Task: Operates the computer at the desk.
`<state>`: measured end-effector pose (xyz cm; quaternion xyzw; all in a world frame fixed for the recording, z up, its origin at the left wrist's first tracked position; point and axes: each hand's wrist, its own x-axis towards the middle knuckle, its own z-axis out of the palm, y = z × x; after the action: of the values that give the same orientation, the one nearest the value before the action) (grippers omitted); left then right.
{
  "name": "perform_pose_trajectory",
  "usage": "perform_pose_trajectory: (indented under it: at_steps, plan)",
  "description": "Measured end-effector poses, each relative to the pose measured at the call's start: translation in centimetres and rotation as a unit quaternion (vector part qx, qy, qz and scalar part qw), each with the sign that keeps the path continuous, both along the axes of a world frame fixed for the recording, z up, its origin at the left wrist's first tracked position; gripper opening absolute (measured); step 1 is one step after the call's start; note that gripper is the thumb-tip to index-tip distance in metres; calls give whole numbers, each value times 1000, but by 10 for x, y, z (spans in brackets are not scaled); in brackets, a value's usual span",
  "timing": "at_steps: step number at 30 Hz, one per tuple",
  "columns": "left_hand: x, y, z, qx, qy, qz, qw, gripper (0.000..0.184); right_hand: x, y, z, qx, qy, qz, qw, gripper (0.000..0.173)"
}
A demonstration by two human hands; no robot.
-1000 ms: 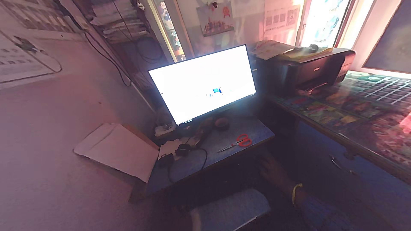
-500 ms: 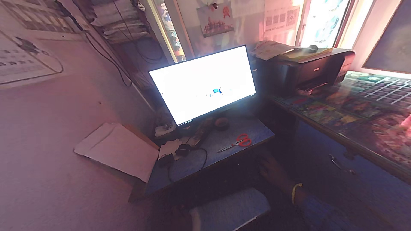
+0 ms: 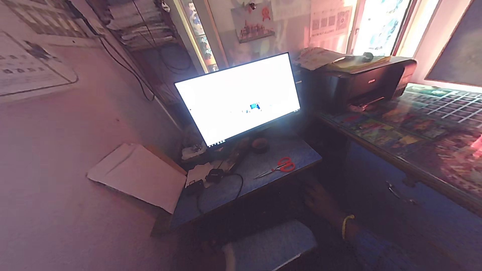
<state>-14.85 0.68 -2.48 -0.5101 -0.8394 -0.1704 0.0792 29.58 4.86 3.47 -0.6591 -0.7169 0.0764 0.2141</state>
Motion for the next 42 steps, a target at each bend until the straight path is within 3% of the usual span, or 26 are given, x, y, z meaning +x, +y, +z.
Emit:
perform_pose_trajectory:
  at_steps: [4, 7, 10, 12, 15, 17, 20, 26, 42]
  plan:
    - [17, -15, 33, -46, -12, -25, 999, 52, -2, -2, 0, 2, 5, -6, 1000, 51]
    - [41, -26, 56, -16, -18, -102, 995, 52, -6, -2, 5, -24, 14, -7, 1000, 54]
    - [89, -28, 89, -108, -43, -223, 968, 56, -7, -2, 11, -43, 18, -7, 999, 53]
    - [111, -25, 85, -144, -23, -327, 934, 57, -6, -4, 16, -57, 21, -6, 998, 54]
    - [146, -14, 67, -89, 18, -437, 895, 52, 2, 3, 4, -35, 11, -14, 999, 54]
    - [161, -10, 65, -50, 24, -461, 886, 50, 4, 6, 0, -35, 15, -25, 999, 53]
    - [167, -12, 79, -87, 18, -466, 880, 48, 2, -2, 10, -55, 17, -19, 998, 53]
    - [149, -5, 33, 13, 29, -497, 867, 45, 0, -12, 8, -47, 24, -4, 999, 57]
    - [145, -3, 28, 13, 17, -514, 857, 49, 1, -5, 3, -3, 12, 8, 1000, 53]
